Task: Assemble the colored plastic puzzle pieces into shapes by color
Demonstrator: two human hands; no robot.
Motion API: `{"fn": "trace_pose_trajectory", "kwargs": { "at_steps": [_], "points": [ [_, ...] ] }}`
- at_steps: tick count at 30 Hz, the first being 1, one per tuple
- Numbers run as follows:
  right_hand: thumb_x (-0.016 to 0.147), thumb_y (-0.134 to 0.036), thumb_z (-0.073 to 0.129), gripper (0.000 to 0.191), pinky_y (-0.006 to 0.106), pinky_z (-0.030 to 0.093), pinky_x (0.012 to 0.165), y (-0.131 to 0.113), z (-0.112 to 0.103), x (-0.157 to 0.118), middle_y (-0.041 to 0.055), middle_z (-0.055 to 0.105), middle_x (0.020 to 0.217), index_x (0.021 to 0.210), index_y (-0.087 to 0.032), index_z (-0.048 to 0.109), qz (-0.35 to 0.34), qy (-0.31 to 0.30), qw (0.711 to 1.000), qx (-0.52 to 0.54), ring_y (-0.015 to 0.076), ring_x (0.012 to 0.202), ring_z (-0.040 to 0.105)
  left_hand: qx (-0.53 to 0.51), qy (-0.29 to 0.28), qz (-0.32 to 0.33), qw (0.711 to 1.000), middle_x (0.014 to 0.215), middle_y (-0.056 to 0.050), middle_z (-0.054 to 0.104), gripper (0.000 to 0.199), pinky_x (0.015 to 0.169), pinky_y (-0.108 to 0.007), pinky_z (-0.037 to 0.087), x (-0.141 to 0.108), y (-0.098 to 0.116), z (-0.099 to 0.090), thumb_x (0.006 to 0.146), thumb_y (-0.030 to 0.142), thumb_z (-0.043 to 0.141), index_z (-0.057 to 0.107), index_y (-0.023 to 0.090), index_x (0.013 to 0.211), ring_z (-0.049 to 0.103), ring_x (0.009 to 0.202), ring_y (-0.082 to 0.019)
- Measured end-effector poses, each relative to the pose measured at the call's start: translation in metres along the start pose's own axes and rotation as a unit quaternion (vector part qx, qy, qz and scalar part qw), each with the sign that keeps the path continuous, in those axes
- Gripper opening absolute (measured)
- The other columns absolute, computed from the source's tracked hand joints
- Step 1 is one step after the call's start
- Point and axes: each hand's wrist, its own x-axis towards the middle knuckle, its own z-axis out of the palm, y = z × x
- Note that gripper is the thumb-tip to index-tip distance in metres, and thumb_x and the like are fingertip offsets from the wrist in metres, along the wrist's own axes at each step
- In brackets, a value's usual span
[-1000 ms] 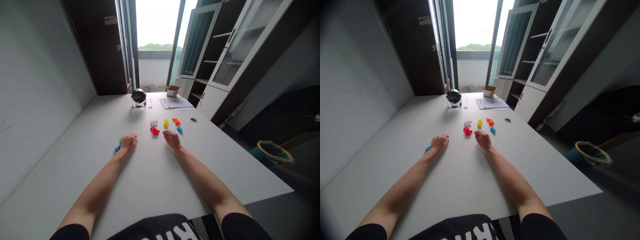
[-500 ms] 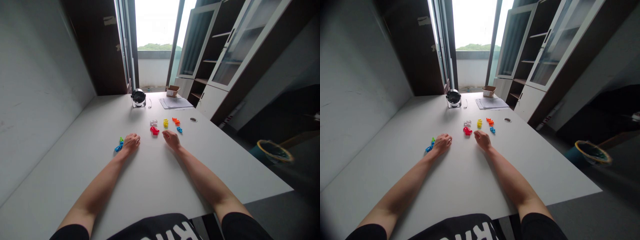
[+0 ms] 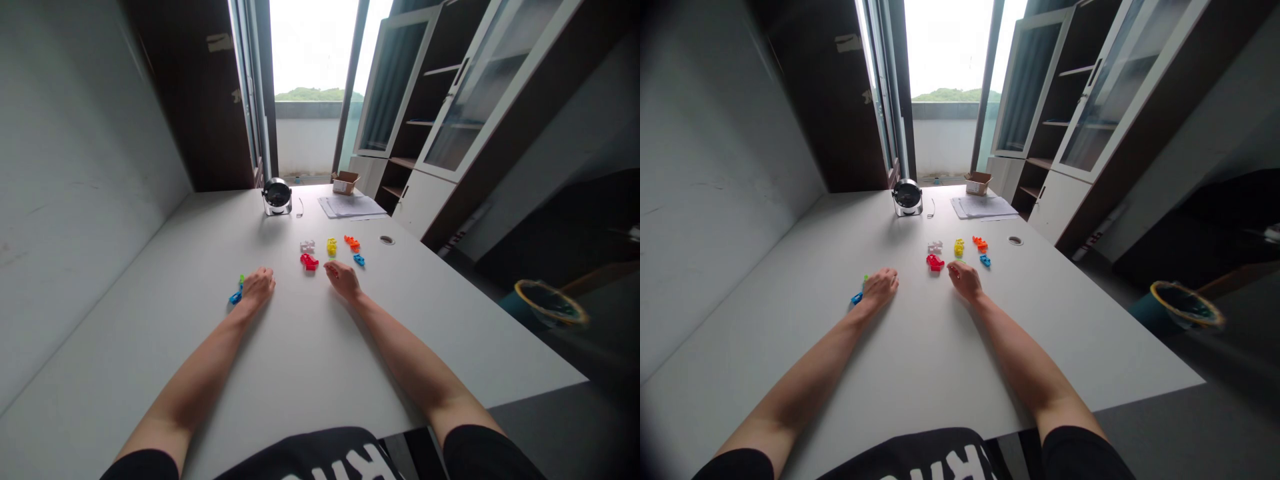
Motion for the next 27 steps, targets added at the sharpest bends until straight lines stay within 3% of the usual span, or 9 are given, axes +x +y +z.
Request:
{"fn": "trace_pose_trajectory", "kwargs": {
  "at_steps": [8, 17, 27],
  "points": [
    [0.094, -0.029, 0.049, 0.021, 0.027, 0.046, 0.069, 0.000, 0.000, 0.000, 0.0022, 0.072, 0.086, 0.096, -0.024, 0.069, -0.002, -0.005, 1.000, -0.006, 0.0161, 0.065, 0.061, -0.052, -0.021, 0.089, 0.994, 0.104, -0.011, 0.061, 0.023, 0.093, -0.038, 0.039, 0.000, 0.006, -0.005, 0.095, 0.029, 0.043, 0.066, 0.023, 0.095, 0.054, 0.101, -0.026],
    [0.094, -0.029, 0.049, 0.020, 0.027, 0.048, 0.071, 0.001, 0.001, -0.001, 0.0021, 0.072, 0.087, 0.095, -0.024, 0.069, 0.000, -0.006, 1.000, -0.003, 0.0167, 0.068, 0.063, -0.072, -0.016, 0.068, 0.995, 0.117, -0.010, 0.058, 0.025, 0.096, -0.038, 0.037, 0.000, 0.003, 0.000, 0.085, 0.023, 0.057, 0.064, 0.026, 0.109, 0.050, 0.110, -0.028],
    [0.095, -0.031, 0.048, 0.022, 0.028, 0.048, 0.071, 0.000, 0.000, -0.001, 0.0031, 0.072, 0.087, 0.096, -0.024, 0.069, 0.003, -0.014, 1.000, -0.005, 0.0177, 0.071, 0.064, -0.058, -0.057, 0.090, 0.993, 0.134, -0.009, 0.051, 0.042, 0.102, -0.044, 0.032, -0.003, 0.008, 0.005, 0.083, 0.024, 0.054, 0.056, 0.030, 0.125, 0.044, 0.121, -0.030]
  ]
}}
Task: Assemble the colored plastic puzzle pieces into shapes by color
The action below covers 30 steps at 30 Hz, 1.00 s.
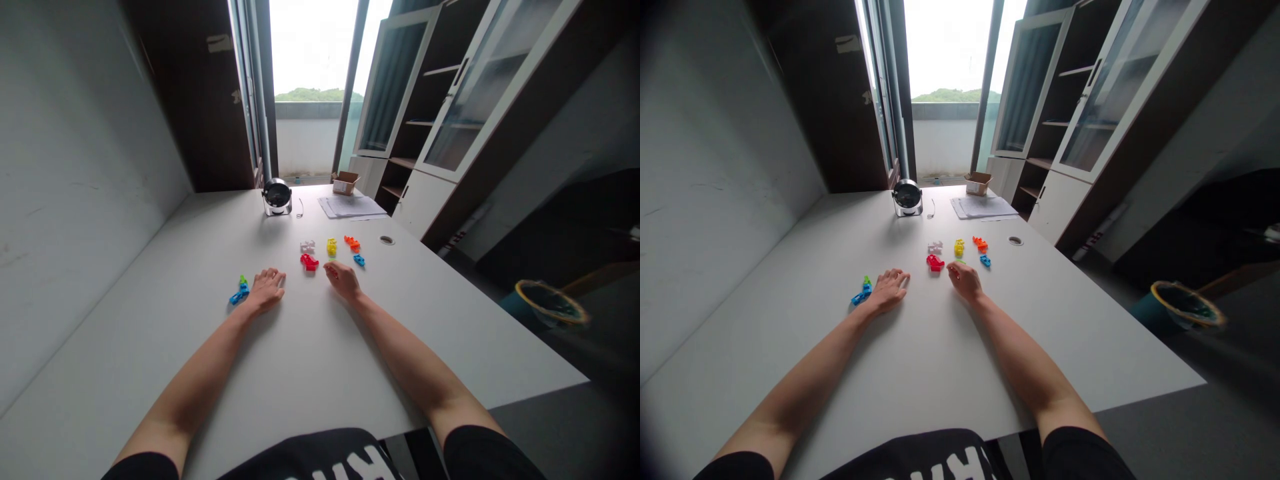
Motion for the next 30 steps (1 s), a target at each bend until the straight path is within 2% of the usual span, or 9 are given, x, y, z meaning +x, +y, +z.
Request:
{"fn": "trace_pose_trajectory", "kwargs": {
  "at_steps": [5, 9, 12, 15, 19, 26, 30],
  "points": [
    [0.095, -0.030, 0.048, 0.022, 0.028, 0.047, 0.070, -0.001, 0.000, 0.000, 0.0029, 0.072, 0.086, 0.096, -0.024, 0.069, -0.005, 0.007, 1.000, 0.001, 0.0172, 0.068, 0.062, 0.022, 0.036, -0.044, 0.998, 0.125, -0.012, 0.055, 0.027, 0.100, -0.044, 0.033, 0.000, 0.002, -0.004, 0.090, 0.034, 0.051, 0.060, 0.026, 0.115, 0.045, 0.116, -0.031],
    [0.095, -0.030, 0.048, 0.022, 0.027, 0.046, 0.070, -0.001, 0.000, 0.000, 0.0030, 0.072, 0.085, 0.095, -0.024, 0.069, 0.000, 0.003, 1.000, 0.001, 0.0172, 0.069, 0.062, 0.040, 0.080, -0.122, 0.988, 0.120, -0.014, 0.055, 0.030, 0.096, -0.044, 0.034, 0.000, -0.002, -0.008, 0.091, 0.037, 0.051, 0.060, 0.023, 0.116, 0.046, 0.115, -0.033],
    [0.095, -0.029, 0.049, 0.021, 0.026, 0.045, 0.069, 0.000, 0.001, 0.000, 0.0029, 0.071, 0.083, 0.095, -0.023, 0.069, -0.004, 0.007, 1.000, 0.006, 0.0164, 0.068, 0.061, 0.051, 0.071, -0.149, 0.985, 0.117, -0.014, 0.057, 0.029, 0.093, -0.040, 0.036, -0.001, -0.005, -0.008, 0.092, 0.036, 0.049, 0.059, 0.021, 0.115, 0.051, 0.108, -0.030],
    [0.094, -0.028, 0.050, 0.020, 0.025, 0.044, 0.068, 0.002, 0.002, -0.001, 0.0025, 0.070, 0.081, 0.094, -0.022, 0.069, -0.013, 0.013, 1.000, 0.009, 0.0155, 0.066, 0.060, 0.038, 0.043, -0.134, 0.989, 0.108, -0.012, 0.060, 0.026, 0.087, -0.038, 0.038, -0.001, -0.004, -0.005, 0.094, 0.035, 0.045, 0.060, 0.019, 0.107, 0.055, 0.097, -0.027],
    [0.094, -0.027, 0.051, 0.018, 0.025, 0.042, 0.067, 0.003, 0.002, -0.001, 0.0023, 0.070, 0.081, 0.095, -0.022, 0.068, -0.019, 0.012, 1.000, 0.008, 0.0148, 0.063, 0.058, -0.018, 0.043, -0.079, 0.996, 0.105, -0.012, 0.060, 0.026, 0.084, -0.037, 0.038, 0.001, -0.003, -0.001, 0.096, 0.036, 0.044, 0.062, 0.019, 0.103, 0.056, 0.091, -0.027],
    [0.095, -0.026, 0.050, 0.018, 0.026, 0.042, 0.068, 0.000, 0.001, -0.001, 0.0035, 0.071, 0.086, 0.095, -0.022, 0.068, -0.031, 0.006, 1.000, 0.004, 0.0152, 0.065, 0.059, -0.006, 0.096, -0.037, 0.995, 0.096, -0.010, 0.058, 0.021, 0.082, -0.037, 0.038, 0.001, -0.009, 0.002, 0.095, 0.033, 0.047, 0.063, 0.019, 0.094, 0.055, 0.088, -0.026],
    [0.095, -0.025, 0.051, 0.017, 0.026, 0.042, 0.069, 0.001, 0.002, -0.001, 0.0028, 0.070, 0.085, 0.095, -0.022, 0.067, -0.031, 0.006, 0.999, 0.004, 0.0147, 0.064, 0.058, -0.007, 0.128, -0.030, 0.991, 0.101, -0.011, 0.058, 0.014, 0.084, -0.036, 0.039, 0.001, -0.013, 0.005, 0.091, 0.028, 0.055, 0.063, 0.019, 0.099, 0.055, 0.092, -0.026]
  ]
}}
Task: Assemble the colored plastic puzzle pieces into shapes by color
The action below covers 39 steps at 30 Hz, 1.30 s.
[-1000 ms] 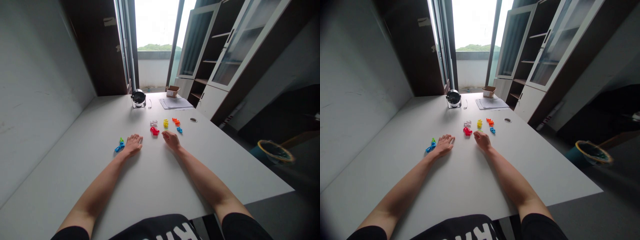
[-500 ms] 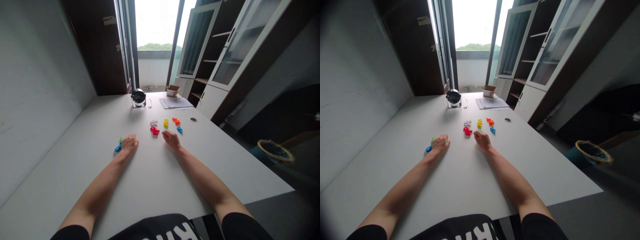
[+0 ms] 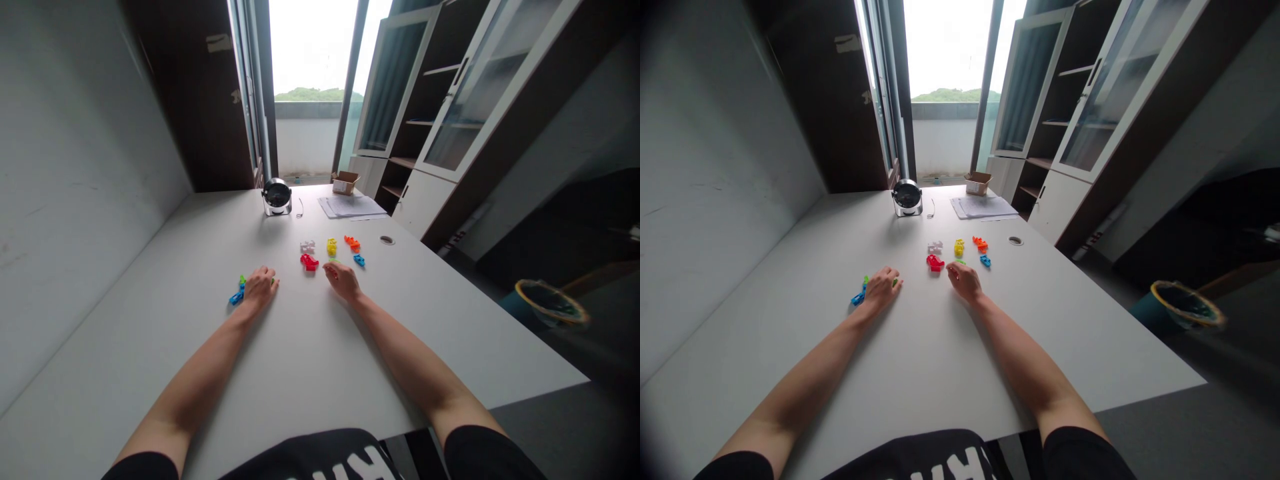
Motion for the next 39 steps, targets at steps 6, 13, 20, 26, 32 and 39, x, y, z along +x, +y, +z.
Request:
{"fn": "trace_pose_trajectory", "kwargs": {
  "at_steps": [6, 13, 20, 26, 32, 39],
  "points": [
    [0.096, -0.024, 0.050, 0.017, 0.025, 0.041, 0.068, -0.005, -0.002, 0.000, 0.0029, 0.069, 0.084, 0.095, -0.021, 0.067, -0.011, -0.003, 1.000, -0.001, 0.0143, 0.065, 0.057, -0.060, -0.009, 0.020, 0.998, 0.118, -0.009, 0.058, 0.026, 0.086, -0.033, 0.046, 0.002, 0.000, 0.003, 0.089, 0.017, 0.055, 0.063, 0.022, 0.113, 0.059, 0.094, -0.022],
    [0.098, -0.024, 0.048, 0.019, 0.025, 0.042, 0.070, -0.020, -0.005, 0.001, 0.0036, 0.069, 0.082, 0.095, -0.021, 0.067, -0.038, -0.016, 0.999, -0.005, 0.0149, 0.069, 0.058, -0.119, -0.006, 0.044, 0.992, 0.113, -0.010, 0.061, 0.037, 0.093, -0.038, 0.049, 0.004, -0.002, 0.007, 0.081, 0.009, 0.056, 0.066, 0.022, 0.115, 0.060, 0.101, -0.024],
    [0.096, -0.021, 0.051, 0.017, 0.025, 0.042, 0.072, -0.037, 0.001, -0.004, 0.0034, 0.071, 0.088, 0.098, -0.021, 0.067, -0.057, -0.028, 0.998, 0.012, 0.0147, 0.071, 0.060, -0.158, -0.035, 0.116, 0.980, 0.115, -0.009, 0.061, 0.050, 0.095, -0.037, 0.049, 0.006, -0.005, 0.012, 0.069, -0.002, 0.049, 0.068, 0.022, 0.109, 0.058, 0.106, -0.022],
    [0.095, -0.019, 0.052, 0.018, 0.024, 0.043, 0.071, -0.047, 0.012, -0.009, 0.0026, 0.072, 0.091, 0.099, -0.022, 0.069, -0.084, -0.090, 0.991, 0.048, 0.0130, 0.069, 0.060, -0.172, -0.042, 0.116, 0.977, 0.112, -0.006, 0.062, 0.042, 0.089, -0.033, 0.050, 0.006, -0.002, 0.010, 0.074, 0.003, 0.049, 0.069, 0.022, 0.106, 0.060, 0.095, -0.018],
    [0.092, -0.018, 0.056, 0.016, 0.024, 0.043, 0.072, -0.044, 0.021, -0.008, 0.0021, 0.071, 0.084, 0.089, -0.022, 0.071, -0.082, -0.147, 0.984, 0.052, 0.0144, 0.074, 0.060, -0.181, -0.059, 0.109, 0.976, 0.110, -0.005, 0.061, 0.037, 0.089, -0.032, 0.049, 0.004, 0.002, 0.006, 0.075, 0.004, 0.048, 0.067, 0.022, 0.101, 0.059, 0.096, -0.018],
    [0.089, -0.018, 0.061, 0.012, 0.023, 0.042, 0.066, -0.048, 0.024, -0.008, 0.0018, 0.068, 0.083, 0.089, -0.021, 0.073, -0.042, -0.162, 0.982, 0.088, 0.0115, 0.066, 0.055, -0.227, -0.053, 0.105, 0.967, 0.106, -0.006, 0.062, 0.021, 0.085, -0.029, 0.050, 0.004, 0.005, 0.003, 0.081, 0.012, 0.054, 0.065, 0.021, 0.096, 0.062, 0.089, -0.016]
  ]
}}
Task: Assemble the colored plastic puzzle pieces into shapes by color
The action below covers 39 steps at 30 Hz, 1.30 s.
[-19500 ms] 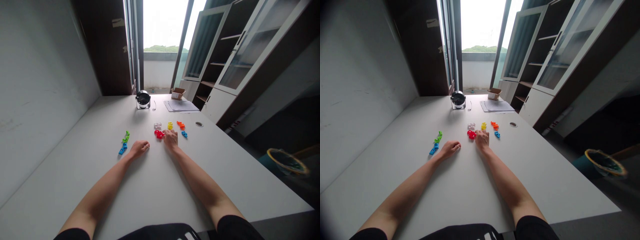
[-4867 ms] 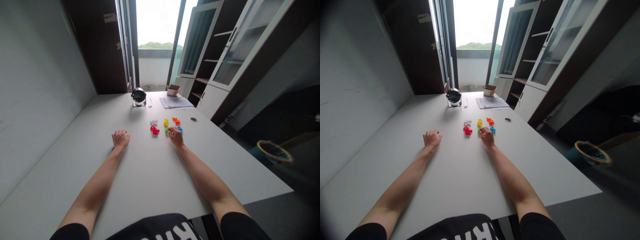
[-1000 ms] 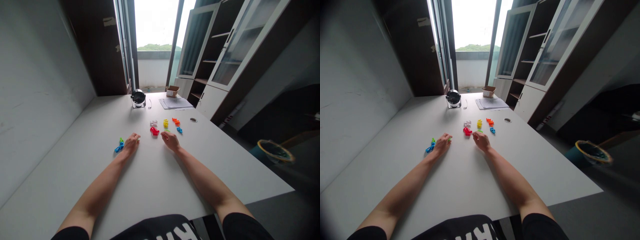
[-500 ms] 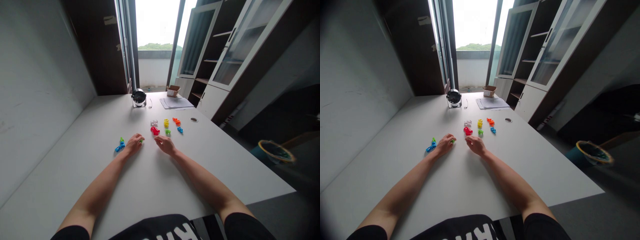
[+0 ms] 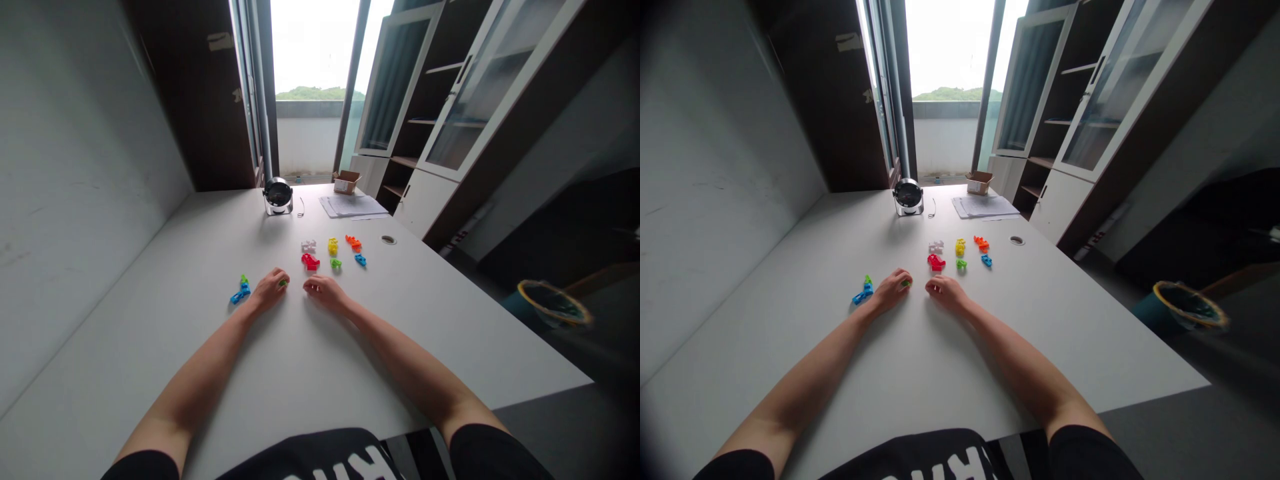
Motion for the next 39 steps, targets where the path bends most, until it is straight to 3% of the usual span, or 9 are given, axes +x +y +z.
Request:
{"fn": "trace_pose_trajectory", "kwargs": {
  "at_steps": [3, 7, 13, 24, 29, 32, 39],
  "points": [
    [0.089, -0.019, 0.061, 0.012, 0.023, 0.042, 0.066, 0.000, 0.000, 0.000, 0.0019, 0.067, 0.084, 0.089, -0.021, 0.073, 0.009, -0.003, 1.000, 0.009, 0.0113, 0.066, 0.055, -0.026, 0.011, -0.016, 0.999, 0.103, -0.005, 0.065, 0.016, 0.081, -0.027, 0.050, 0.001, 0.002, 0.002, 0.087, 0.018, 0.055, 0.066, 0.021, 0.097, 0.062, 0.084, -0.015],
    [0.089, -0.018, 0.060, 0.013, 0.023, 0.042, 0.066, 0.003, 0.001, -0.001, 0.0011, 0.067, 0.084, 0.089, -0.021, 0.073, 0.010, 0.001, 1.000, 0.011, 0.0109, 0.066, 0.056, -0.039, -0.017, -0.050, 0.998, 0.094, -0.003, 0.069, 0.019, 0.077, -0.026, 0.049, 0.001, 0.009, 0.007, 0.091, 0.026, 0.053, 0.067, 0.023, 0.104, 0.061, 0.078, -0.015],
    [0.086, -0.014, 0.062, 0.014, 0.022, 0.041, 0.065, 0.002, 0.002, -0.001, 0.0003, 0.066, 0.083, 0.088, -0.022, 0.073, 0.007, 0.003, 1.000, -0.001, 0.0104, 0.066, 0.055, -0.031, -0.033, -0.056, 0.997, 0.093, -0.003, 0.072, 0.019, 0.079, -0.029, 0.048, 0.000, 0.019, 0.008, 0.090, 0.032, 0.056, 0.072, 0.025, 0.098, 0.062, 0.078, -0.017],
    [0.086, -0.023, 0.068, 0.003, 0.023, 0.042, 0.065, 0.002, 0.001, -0.002, 0.0007, 0.066, 0.082, 0.088, -0.022, 0.070, -0.023, 0.000, 1.000, -0.016, 0.0110, 0.066, 0.056, -0.171, -0.007, -0.093, 0.981, 0.083, -0.001, 0.070, 0.018, 0.068, -0.024, 0.044, 0.001, 0.025, 0.018, 0.087, 0.037, 0.059, 0.064, 0.021, 0.093, 0.062, 0.074, -0.014],
    [0.082, -0.025, 0.072, 0.015, 0.022, 0.042, 0.065, 0.001, 0.001, -0.002, -0.0009, 0.066, 0.083, 0.096, -0.023, 0.066, -0.015, 0.003, 1.000, -0.012, 0.0110, 0.065, 0.056, -0.223, 0.007, -0.113, 0.968, 0.079, -0.001, 0.067, 0.021, 0.067, -0.024, 0.045, 0.002, 0.022, 0.022, 0.088, 0.039, 0.059, 0.060, 0.019, 0.093, 0.060, 0.072, -0.014],
    [0.083, -0.022, 0.069, 0.011, 0.022, 0.042, 0.066, 0.001, 0.000, -0.002, -0.0008, 0.066, 0.083, 0.093, -0.023, 0.065, -0.023, -0.004, 1.000, -0.019, 0.0111, 0.067, 0.056, -0.260, 0.000, -0.113, 0.959, 0.078, -0.002, 0.066, 0.022, 0.068, -0.024, 0.045, 0.003, 0.018, 0.025, 0.089, 0.040, 0.057, 0.058, 0.018, 0.093, 0.061, 0.072, -0.014],
    [0.086, -0.022, 0.064, 0.001, 0.023, 0.041, 0.066, 0.000, -0.002, -0.002, 0.0005, 0.066, 0.081, 0.086, -0.021, 0.065, -0.032, 0.001, 0.999, -0.029, 0.0120, 0.067, 0.054, -0.221, -0.003, -0.101, 0.970, 0.080, -0.002, 0.066, 0.024, 0.068, -0.025, 0.047, 0.002, 0.020, 0.024, 0.092, 0.041, 0.052, 0.062, 0.019, 0.093, 0.061, 0.073, -0.014]
  ]
}}
